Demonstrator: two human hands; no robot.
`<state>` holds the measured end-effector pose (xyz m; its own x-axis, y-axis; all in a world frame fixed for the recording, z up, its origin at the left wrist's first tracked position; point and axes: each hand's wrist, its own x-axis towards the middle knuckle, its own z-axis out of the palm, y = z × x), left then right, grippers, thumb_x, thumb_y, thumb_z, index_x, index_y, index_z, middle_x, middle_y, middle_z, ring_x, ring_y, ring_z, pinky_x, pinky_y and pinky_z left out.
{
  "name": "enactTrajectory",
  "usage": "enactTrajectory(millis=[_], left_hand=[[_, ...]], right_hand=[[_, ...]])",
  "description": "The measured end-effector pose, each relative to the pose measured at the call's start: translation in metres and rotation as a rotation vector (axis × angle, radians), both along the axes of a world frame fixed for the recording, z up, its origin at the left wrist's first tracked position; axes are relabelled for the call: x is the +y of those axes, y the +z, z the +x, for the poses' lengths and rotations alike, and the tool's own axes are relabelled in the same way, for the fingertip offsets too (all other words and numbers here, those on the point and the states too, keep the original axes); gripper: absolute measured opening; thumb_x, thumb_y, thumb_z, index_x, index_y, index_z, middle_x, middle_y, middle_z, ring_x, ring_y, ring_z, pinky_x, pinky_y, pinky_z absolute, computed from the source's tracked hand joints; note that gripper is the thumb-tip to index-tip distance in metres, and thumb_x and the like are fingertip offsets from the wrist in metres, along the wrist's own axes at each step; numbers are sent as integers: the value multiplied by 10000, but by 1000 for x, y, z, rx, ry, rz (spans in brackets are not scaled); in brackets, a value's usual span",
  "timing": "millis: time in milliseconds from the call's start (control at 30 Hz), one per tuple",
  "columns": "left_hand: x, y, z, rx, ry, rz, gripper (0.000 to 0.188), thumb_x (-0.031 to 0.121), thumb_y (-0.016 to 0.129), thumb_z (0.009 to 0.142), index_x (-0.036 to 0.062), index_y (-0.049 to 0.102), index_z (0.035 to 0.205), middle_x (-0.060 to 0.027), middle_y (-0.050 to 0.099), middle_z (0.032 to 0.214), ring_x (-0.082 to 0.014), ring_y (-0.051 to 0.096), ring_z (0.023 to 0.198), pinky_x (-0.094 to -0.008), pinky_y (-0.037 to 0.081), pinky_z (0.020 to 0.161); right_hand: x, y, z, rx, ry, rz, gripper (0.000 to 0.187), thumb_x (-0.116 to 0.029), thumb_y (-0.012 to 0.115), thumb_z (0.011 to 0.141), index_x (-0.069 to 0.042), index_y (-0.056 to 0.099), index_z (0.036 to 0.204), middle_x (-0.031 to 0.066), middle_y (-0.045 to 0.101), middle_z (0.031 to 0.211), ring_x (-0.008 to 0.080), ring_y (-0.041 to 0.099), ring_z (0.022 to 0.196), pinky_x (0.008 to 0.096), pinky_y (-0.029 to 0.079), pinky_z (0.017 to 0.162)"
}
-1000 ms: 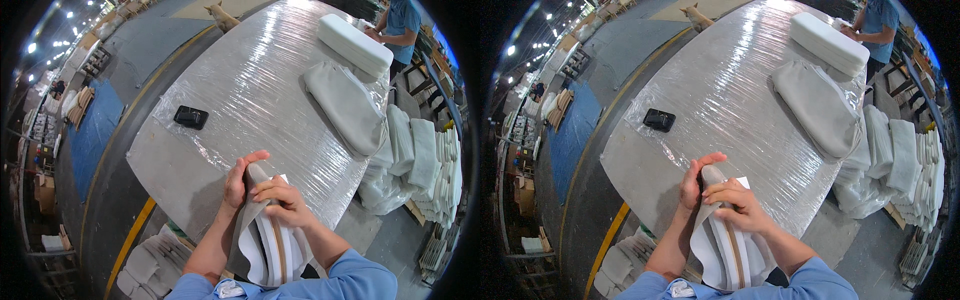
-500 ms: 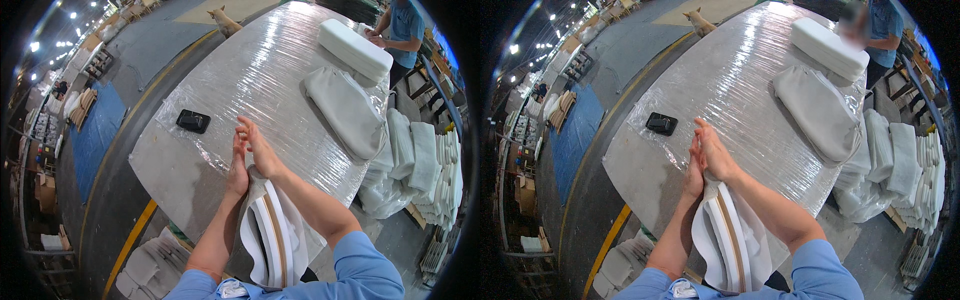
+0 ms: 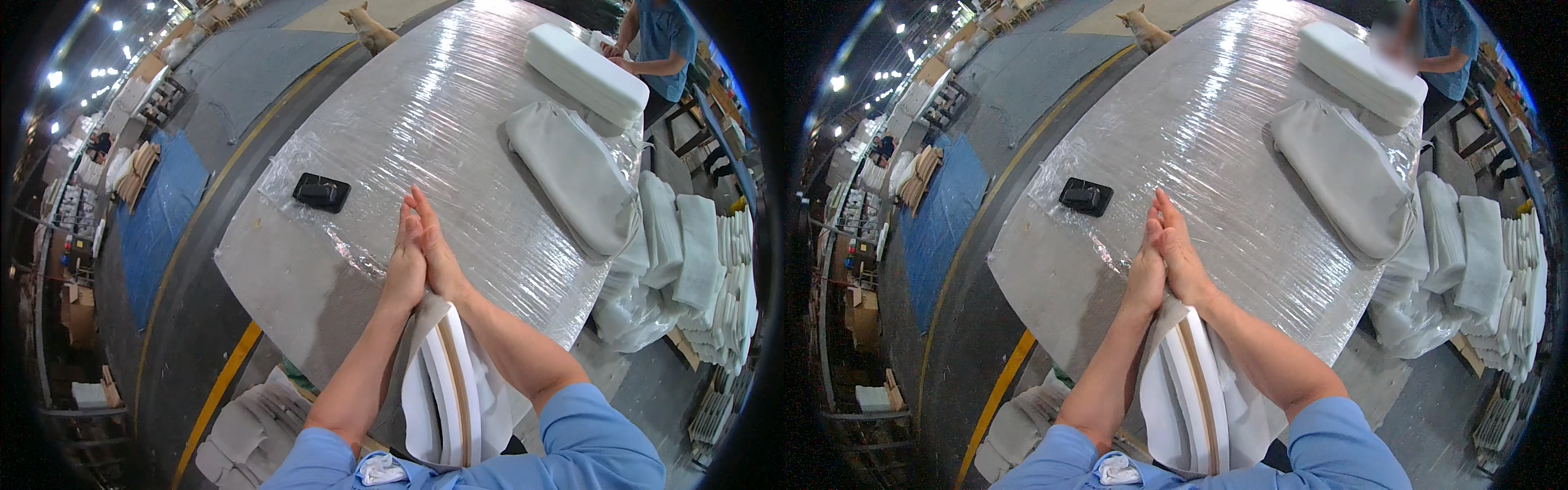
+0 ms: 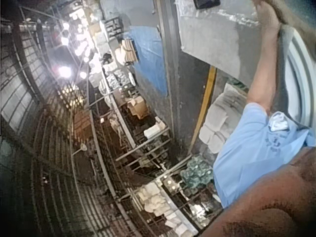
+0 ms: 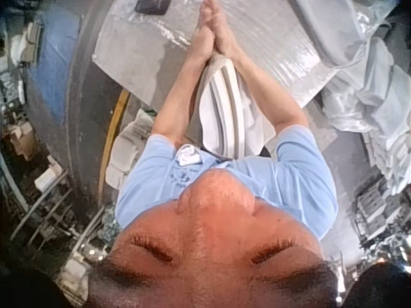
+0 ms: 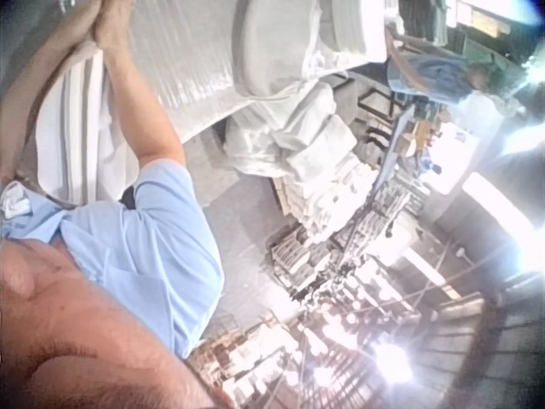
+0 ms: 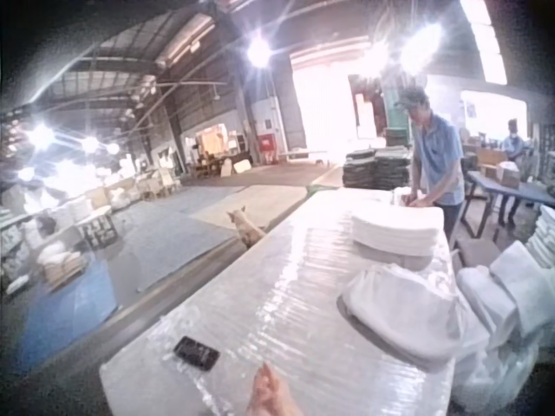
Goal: The person inserts white foam inserts into gray pillow covers, folds and smooths the covers, and places the finished pillows on a nearby stack. The person repeats this process for multiple pillows.
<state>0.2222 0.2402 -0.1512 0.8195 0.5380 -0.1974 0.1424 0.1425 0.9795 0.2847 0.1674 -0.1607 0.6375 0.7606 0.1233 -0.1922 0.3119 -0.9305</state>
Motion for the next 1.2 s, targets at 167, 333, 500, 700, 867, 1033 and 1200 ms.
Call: enactTrajectory(millis=[167, 333, 500, 700, 867, 1033, 1200], left_hand=[[-4, -2, 10, 23, 70, -157, 747, 625, 258, 1120, 137, 260, 1686, -154, 388, 1633, -308, 336, 1540, -422, 277, 1245], [5, -9, -19, -201, 62, -290, 810, 650, 270, 1106, 55, 293, 1655, -175, 387, 1639, -298, 424, 1489, -406, 313, 1233], [-48, 34, -77, -409, -71, -208, 785, 461, 484, 1100, -14, 203, 1658, -230, 317, 1673, -331, 372, 1525, -427, 275, 1264], [-72, 58, -100, -34, 22, 273, 647, 14, 657, 939, -69, 417, 1534, -256, 469, 1560, -342, 494, 1442, -436, 411, 1188], [-63, 55, -85, 38, 169, 658, 295, 37, 657, 959, -62, 706, 1232, -232, 662, 1322, -364, 653, 1259, -433, 540, 1047], [-82, 52, -73, 24, 334, 787, 194, 54, 627, 1004, -65, 708, 1134, -186, 698, 1161, -337, 680, 1116, -414, 542, 973], [-100, 47, -57, -45, 431, 838, 153, 55, 657, 988, -45, 723, 1083, -163, 678, 1100, -320, 679, 1049, -417, 564, 913]], right_hand=[[1, -16, 6, 54, 41, -6, 961, -838, 348, 980, -224, 208, 1705, 99, 278, 1707, 269, 281, 1542, 466, 209, 1264], [-35, -10, 16, -76, 27, -42, 735, -596, 511, 1053, -140, 413, 1621, 89, 462, 1590, 239, 422, 1453, 438, 297, 1208], [-115, 17, 15, -184, 172, -48, 538, -199, 709, 948, -76, 607, 1461, 115, 532, 1532, 248, 490, 1419, 420, 402, 1161], [-113, 55, 8, -543, 157, -212, 398, -80, 740, 897, -83, 716, 1294, 115, 635, 1417, 292, 629, 1285, 420, 522, 1056], [-98, 36, -5, -593, -62, -220, 254, 13, 719, 914, -53, 732, 1159, 125, 716, 1249, 281, 694, 1159, 360, 595, 899], [-83, 24, -32, -572, -318, -150, 105, -34, 731, 945, -43, 694, 1044, 108, 738, 1186, 264, 710, 1042, 352, 591, 821], [-85, -1, -45, -222, -390, -8, 63, -37, 711, 982, -31, 687, 1040, 123, 735, 1192, 210, 691, 1071, 342, 572, 857]])
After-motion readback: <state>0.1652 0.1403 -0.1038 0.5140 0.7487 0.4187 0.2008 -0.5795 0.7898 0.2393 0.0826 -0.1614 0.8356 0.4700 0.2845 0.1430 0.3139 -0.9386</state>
